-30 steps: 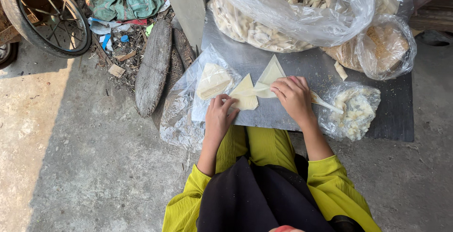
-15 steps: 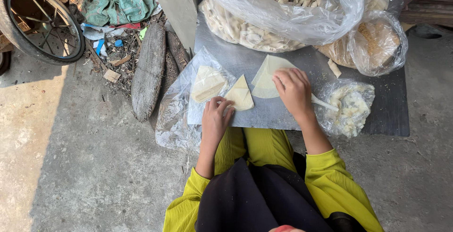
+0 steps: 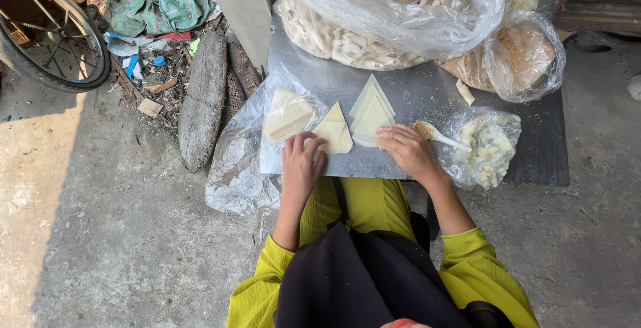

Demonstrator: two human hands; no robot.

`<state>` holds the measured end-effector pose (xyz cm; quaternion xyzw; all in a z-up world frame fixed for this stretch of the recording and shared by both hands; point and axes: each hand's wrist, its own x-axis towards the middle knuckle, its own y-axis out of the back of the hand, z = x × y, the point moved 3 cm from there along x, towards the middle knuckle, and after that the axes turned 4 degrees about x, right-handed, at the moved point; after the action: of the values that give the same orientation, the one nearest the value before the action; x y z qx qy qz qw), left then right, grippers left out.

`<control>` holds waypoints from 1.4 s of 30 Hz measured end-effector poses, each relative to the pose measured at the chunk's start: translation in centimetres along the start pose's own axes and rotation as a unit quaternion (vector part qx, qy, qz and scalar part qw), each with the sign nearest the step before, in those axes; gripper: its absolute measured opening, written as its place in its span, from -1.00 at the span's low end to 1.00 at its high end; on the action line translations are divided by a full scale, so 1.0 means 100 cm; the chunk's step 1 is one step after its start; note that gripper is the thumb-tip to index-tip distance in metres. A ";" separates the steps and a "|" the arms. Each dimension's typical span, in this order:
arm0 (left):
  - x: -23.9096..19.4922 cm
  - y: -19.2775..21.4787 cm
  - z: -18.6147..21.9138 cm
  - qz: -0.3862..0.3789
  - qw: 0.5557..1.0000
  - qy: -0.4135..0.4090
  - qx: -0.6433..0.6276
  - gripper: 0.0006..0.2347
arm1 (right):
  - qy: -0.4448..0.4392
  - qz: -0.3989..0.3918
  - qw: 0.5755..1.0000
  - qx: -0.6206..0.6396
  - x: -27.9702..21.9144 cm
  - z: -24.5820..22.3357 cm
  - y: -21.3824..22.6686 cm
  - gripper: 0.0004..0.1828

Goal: The person places a cylindrical filling onto triangular pastry sheets, adds a spoonful of seasoning, and folds the sheets to enclose the filling. The person repeats this process for multiple units, stacking the finished items.

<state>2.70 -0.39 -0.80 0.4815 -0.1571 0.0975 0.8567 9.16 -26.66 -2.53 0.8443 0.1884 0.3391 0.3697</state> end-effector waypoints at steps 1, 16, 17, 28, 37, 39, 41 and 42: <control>0.000 -0.001 0.001 -0.006 1.000 -0.017 0.014 -0.75 | -0.002 -0.001 1.000 -0.006 -0.002 0.001 0.000 -0.80; 0.018 -0.020 0.000 -0.050 0.994 -0.067 0.065 -0.41 | -0.056 -0.009 0.998 -0.027 0.000 -0.028 0.017 -0.70; 0.019 -0.019 0.001 -0.035 0.995 -0.075 0.060 -0.44 | -0.060 -0.002 0.998 -0.017 0.001 -0.032 0.017 -0.70; 0.021 -0.012 0.000 0.048 0.997 -0.047 -0.022 -0.78 | 0.001 0.080 0.995 -0.065 0.068 -0.062 -0.031 -0.74; 0.019 0.005 -0.006 -0.029 0.996 -0.076 -0.026 -0.72 | -0.037 0.166 0.973 -0.158 0.063 -0.036 0.014 -0.81; 0.020 0.007 -0.007 -0.027 0.996 -0.080 -0.030 -0.75 | -0.042 0.113 0.979 -0.163 0.043 -0.039 0.006 -0.80; 0.021 0.007 -0.008 -0.025 0.996 -0.083 -0.029 -0.77 | -0.057 0.089 0.982 -0.158 0.023 -0.040 0.000 -0.80; 0.021 0.006 -0.008 -0.024 0.996 -0.084 -0.029 -0.78 | -0.065 0.076 0.983 -0.155 0.015 -0.039 -0.003 -0.80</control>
<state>4.65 0.60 0.06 0.4666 -0.2199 0.0319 0.8561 7.39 -23.64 -0.13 0.8089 0.0444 0.3360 0.4804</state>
